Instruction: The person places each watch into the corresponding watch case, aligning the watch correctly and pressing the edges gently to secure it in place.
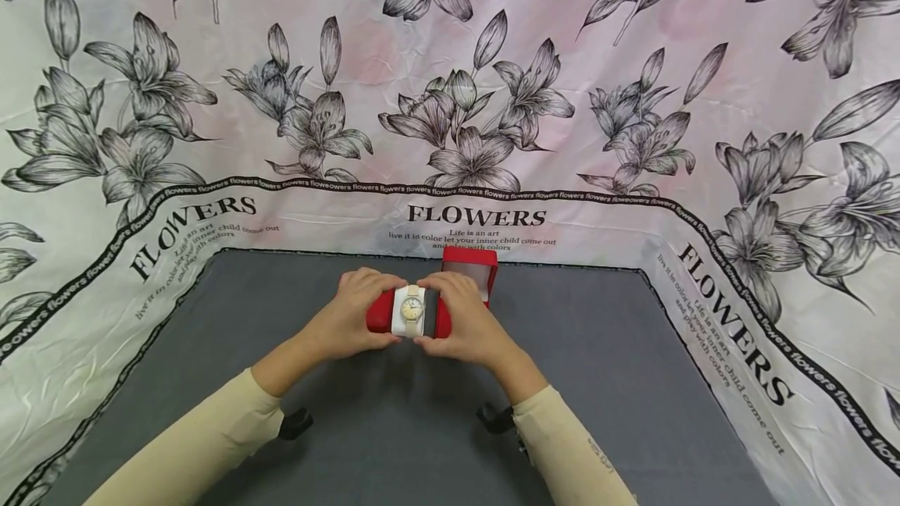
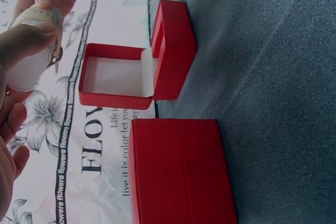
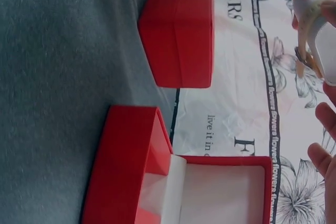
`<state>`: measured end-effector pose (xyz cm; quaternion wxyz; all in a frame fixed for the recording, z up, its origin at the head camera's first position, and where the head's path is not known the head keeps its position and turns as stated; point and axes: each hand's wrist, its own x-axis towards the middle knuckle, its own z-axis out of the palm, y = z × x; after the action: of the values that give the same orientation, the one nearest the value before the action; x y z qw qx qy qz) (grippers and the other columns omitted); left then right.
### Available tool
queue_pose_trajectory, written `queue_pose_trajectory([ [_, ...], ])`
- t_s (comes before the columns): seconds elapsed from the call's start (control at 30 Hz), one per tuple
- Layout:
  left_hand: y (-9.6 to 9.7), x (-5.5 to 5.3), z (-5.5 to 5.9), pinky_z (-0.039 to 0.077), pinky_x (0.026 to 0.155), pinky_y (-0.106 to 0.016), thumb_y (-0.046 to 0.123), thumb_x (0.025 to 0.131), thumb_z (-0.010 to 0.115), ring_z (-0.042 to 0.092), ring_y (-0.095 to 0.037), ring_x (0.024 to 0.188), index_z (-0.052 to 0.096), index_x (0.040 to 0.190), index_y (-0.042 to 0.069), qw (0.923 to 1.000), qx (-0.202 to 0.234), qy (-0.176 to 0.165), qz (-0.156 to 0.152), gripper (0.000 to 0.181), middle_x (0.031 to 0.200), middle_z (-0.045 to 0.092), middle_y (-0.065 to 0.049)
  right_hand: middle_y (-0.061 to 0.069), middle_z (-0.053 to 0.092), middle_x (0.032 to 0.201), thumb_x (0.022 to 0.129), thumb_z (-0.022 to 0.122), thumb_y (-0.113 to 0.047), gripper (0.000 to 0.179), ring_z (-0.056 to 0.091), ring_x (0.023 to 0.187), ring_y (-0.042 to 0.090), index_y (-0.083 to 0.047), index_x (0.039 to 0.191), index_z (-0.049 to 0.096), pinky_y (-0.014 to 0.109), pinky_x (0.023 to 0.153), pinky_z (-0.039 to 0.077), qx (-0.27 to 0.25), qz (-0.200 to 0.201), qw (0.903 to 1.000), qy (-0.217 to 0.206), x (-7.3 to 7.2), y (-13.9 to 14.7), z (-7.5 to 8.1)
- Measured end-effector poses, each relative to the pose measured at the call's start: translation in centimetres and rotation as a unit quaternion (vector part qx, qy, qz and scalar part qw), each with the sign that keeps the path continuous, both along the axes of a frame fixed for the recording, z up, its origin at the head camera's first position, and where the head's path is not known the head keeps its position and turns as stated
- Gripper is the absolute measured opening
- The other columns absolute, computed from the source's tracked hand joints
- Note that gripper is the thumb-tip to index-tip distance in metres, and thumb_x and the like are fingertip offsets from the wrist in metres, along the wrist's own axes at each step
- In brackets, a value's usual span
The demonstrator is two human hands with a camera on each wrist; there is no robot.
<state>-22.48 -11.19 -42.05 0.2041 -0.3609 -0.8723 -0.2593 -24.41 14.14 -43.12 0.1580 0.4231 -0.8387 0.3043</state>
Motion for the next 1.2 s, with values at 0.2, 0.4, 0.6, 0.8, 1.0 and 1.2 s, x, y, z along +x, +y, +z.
queue_pose_trajectory([
  [0.2, 0.0, -0.2, 0.2, 0.036, 0.100, -0.049, 0.030, 0.068, 0.097, 0.051, -0.019, 0.116, 0.061, 0.134, 0.011, 1.0000, -0.001, 0.003, 0.000, 0.078, 0.129, 0.067, -0.003, 0.005, 0.051, 0.142, 0.072, 0.091, -0.027, 0.084, 0.043, 0.133, 0.023, -0.012, 0.141, 0.045, 0.054, 0.112, 0.034, -0.002, -0.002, 0.9999, -0.010, 0.0, 0.3, 0.1],
  [0.4, 0.4, -0.3, 0.5, 0.035, 0.101, -0.050, 0.030, 0.067, 0.098, 0.052, -0.019, 0.117, 0.062, 0.134, 0.010, 0.9999, 0.005, 0.003, -0.013, 0.078, 0.129, 0.067, -0.004, 0.006, 0.052, 0.140, 0.073, 0.089, -0.026, 0.080, 0.043, 0.132, 0.023, -0.010, 0.139, 0.046, 0.054, 0.113, 0.031, -0.013, 0.015, 0.9998, -0.003, -0.5, 0.1, -0.2],
  [0.6, 0.7, -0.5, 0.6, 0.036, 0.102, -0.050, 0.030, 0.069, 0.097, 0.052, -0.019, 0.117, 0.062, 0.134, 0.009, 0.9999, 0.010, -0.005, -0.010, 0.077, 0.129, 0.067, -0.005, 0.007, 0.052, 0.141, 0.075, 0.089, -0.025, 0.081, 0.044, 0.132, 0.025, -0.010, 0.142, 0.047, 0.056, 0.113, 0.030, -0.013, 0.015, 0.9998, 0.010, -0.8, 0.2, -0.1],
  [0.8, 0.6, -0.6, 0.5, 0.036, 0.101, -0.050, 0.029, 0.068, 0.097, 0.052, -0.019, 0.117, 0.062, 0.134, 0.010, 0.9999, 0.016, -0.005, -0.001, 0.076, 0.129, 0.068, -0.004, 0.004, 0.052, 0.141, 0.075, 0.090, -0.031, 0.082, 0.043, 0.133, 0.023, -0.012, 0.142, 0.047, 0.054, 0.112, 0.032, 0.002, 0.007, 0.9999, 0.008, -0.8, 0.7, 0.3],
  [1.0, 1.1, -0.8, -0.2, 0.036, 0.101, -0.048, 0.030, 0.070, 0.096, 0.051, -0.018, 0.118, 0.061, 0.134, 0.011, 0.9996, 0.020, -0.011, -0.014, 0.075, 0.130, 0.067, -0.002, 0.005, 0.052, 0.141, 0.076, 0.087, -0.029, 0.077, 0.044, 0.132, 0.022, -0.012, 0.140, 0.047, 0.052, 0.111, 0.032, 0.002, 0.014, 0.9999, 0.005, -1.1, 0.9, -0.2],
  [1.2, 1.8, -0.8, -0.6, 0.036, 0.101, -0.047, 0.030, 0.070, 0.096, 0.050, -0.017, 0.118, 0.061, 0.135, 0.012, 0.9997, 0.017, -0.016, -0.006, 0.076, 0.131, 0.066, -0.001, 0.006, 0.051, 0.142, 0.076, 0.087, -0.029, 0.077, 0.043, 0.133, 0.023, -0.011, 0.140, 0.048, 0.053, 0.112, 0.030, 0.000, 0.011, 0.9999, 0.007, -1.0, 1.2, -0.8],
])
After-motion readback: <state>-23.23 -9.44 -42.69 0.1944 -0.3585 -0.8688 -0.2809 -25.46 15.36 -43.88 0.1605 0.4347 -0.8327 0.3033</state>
